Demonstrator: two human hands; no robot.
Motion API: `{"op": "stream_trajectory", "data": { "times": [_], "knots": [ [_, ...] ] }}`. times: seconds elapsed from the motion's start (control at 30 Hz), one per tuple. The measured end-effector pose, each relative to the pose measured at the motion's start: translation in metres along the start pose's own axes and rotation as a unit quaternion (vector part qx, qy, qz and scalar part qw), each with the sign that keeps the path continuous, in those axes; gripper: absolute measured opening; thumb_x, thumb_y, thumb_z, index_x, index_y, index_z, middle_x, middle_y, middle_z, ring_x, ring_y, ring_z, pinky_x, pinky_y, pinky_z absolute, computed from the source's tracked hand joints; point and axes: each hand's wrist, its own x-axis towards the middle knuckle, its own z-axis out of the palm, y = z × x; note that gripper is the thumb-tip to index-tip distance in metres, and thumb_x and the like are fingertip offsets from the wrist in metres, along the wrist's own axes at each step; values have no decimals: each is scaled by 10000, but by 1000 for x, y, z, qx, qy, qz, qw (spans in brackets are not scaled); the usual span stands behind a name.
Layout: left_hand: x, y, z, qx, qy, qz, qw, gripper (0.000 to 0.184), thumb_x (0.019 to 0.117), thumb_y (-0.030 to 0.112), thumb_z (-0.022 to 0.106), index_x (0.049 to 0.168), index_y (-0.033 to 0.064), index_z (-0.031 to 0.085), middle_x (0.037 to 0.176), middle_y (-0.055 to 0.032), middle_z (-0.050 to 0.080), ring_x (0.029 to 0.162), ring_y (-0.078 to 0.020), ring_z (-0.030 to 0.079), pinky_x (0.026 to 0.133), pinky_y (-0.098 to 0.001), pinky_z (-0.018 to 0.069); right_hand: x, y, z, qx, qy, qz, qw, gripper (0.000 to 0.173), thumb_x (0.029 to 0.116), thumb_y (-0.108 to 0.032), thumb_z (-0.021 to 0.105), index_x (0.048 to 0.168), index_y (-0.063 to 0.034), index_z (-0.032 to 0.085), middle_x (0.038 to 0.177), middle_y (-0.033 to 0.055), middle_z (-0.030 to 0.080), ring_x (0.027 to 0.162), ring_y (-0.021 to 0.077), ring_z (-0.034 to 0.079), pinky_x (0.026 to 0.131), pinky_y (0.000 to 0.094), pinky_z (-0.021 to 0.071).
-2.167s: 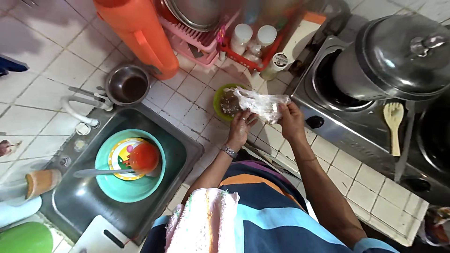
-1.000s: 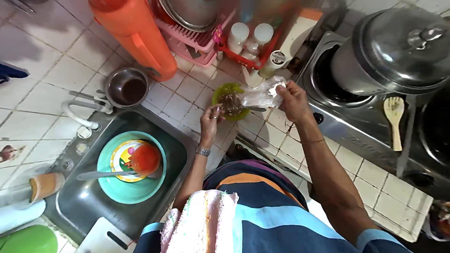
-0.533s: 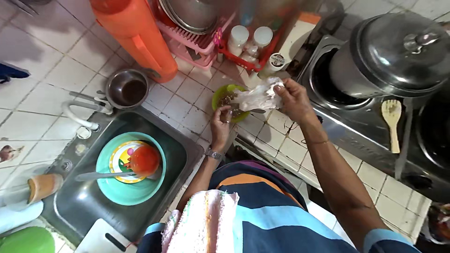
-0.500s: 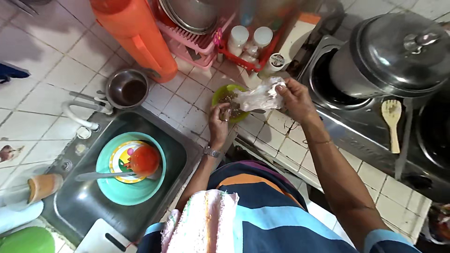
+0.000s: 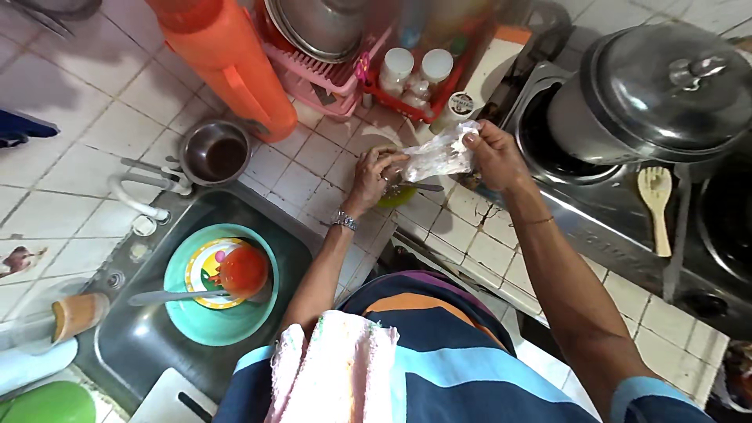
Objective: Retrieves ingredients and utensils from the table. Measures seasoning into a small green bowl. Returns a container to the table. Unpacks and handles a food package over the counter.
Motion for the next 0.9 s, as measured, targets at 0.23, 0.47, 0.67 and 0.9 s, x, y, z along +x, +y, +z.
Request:
{"op": "stream_trajectory", "data": {
  "times": [0.23, 0.47, 0.67, 0.9],
  "knots": [
    [8, -3, 5, 51, -20, -10, 998, 204, 908, 133, 744, 1109, 145, 778, 1295, -162, 635, 1212, -361, 571, 1055, -561, 424, 3, 2, 1, 17, -14, -3, 1000, 134, 1084, -141, 464, 1091, -137, 598, 822, -83, 615, 657, -35, 579, 617, 140, 519],
    [8, -5, 10, 27, -32, -9, 999, 201, 896, 126, 755, 1095, 138, 782, 1342, -172, 609, 1237, -371, 555, 1064, -571, 418, 4, 4, 1, 25, -11, 3, 1000, 127, 1084, -144, 466, 1082, -137, 592, 814, -80, 612, 648, -30, 579, 611, 144, 521],
    [10, -7, 13, -2, -36, -5, 999, 174, 882, 129, 769, 1044, 66, 770, 1321, -198, 620, 1273, -383, 540, 1091, -558, 410, 1, 4, 0, 28, -22, -8, 999, 123, 1086, -149, 469, 1113, -139, 588, 827, -73, 611, 630, -29, 564, 584, 133, 501],
    [9, -6, 12, -4, -35, -5, 999, 106, 915, 82, 704, 1000, 27, 738, 1286, -185, 640, 1235, -343, 575, 1070, -506, 438, 1, 7, -3, -6, -11, -25, 1000, 137, 1086, -146, 468, 1124, -111, 594, 856, -65, 630, 693, -25, 610, 652, 153, 546]
  ]
}}
